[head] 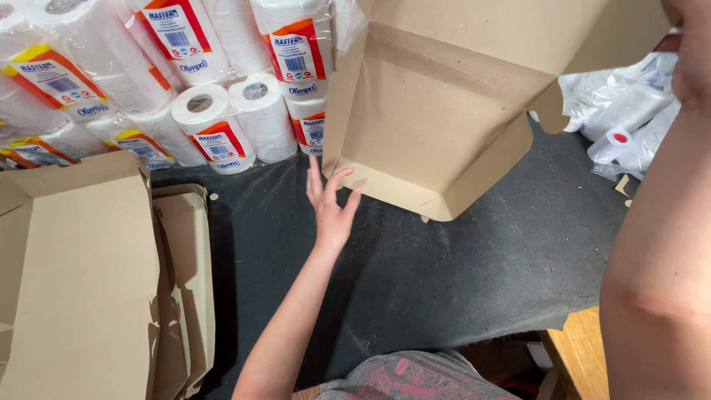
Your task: The person assembles cardboard boxes by hand, folding and tucking the sides and flaps to form the box structure and then testing the lid mechanism.
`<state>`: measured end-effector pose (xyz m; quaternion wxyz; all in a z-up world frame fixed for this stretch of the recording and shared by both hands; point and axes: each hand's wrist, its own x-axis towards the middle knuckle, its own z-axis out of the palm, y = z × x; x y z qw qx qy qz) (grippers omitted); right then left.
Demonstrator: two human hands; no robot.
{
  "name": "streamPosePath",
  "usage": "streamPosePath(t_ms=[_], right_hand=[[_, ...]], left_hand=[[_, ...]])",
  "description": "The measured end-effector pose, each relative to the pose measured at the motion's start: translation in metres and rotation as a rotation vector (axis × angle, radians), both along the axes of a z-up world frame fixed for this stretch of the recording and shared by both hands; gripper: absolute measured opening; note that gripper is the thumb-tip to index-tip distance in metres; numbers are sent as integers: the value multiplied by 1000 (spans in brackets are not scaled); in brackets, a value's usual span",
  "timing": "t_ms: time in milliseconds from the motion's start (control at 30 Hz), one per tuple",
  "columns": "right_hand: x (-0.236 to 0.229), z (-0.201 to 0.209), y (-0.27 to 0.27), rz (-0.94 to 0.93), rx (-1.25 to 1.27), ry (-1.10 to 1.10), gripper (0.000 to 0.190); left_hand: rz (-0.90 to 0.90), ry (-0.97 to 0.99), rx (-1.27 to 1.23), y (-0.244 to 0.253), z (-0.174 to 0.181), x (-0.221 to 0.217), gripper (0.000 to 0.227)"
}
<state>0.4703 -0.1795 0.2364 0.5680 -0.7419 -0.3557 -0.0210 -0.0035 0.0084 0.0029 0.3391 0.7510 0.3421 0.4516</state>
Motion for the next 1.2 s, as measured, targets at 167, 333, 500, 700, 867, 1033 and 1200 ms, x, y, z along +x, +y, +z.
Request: streamPosePath(t_ms=[167,333,500,700,867,1033,1200], right_hand=[[-32,-26,-20,72,76,187,18],[-53,-87,-33,127,215,409,10],[-128,-181,-52,257,-247,665,31],[-196,-320,-68,387,37,1262,27],[-242,-367,-57,402,85,1451,24],[-281,-344,-45,455,21,1398,42],[-292,-274,-68,674,-277,1073,59]], left_hand=[[51,43,26,39,16,-23,36],[119,77,95,67,59,-48,25],[329,337,264,104,102,-87,26],[340,587,595,129,99,-106,26],[112,594,559,69,93,-74,38],[-460,739,319,-17,64,-29,57],[-724,913,139,-62,-8,9,75]])
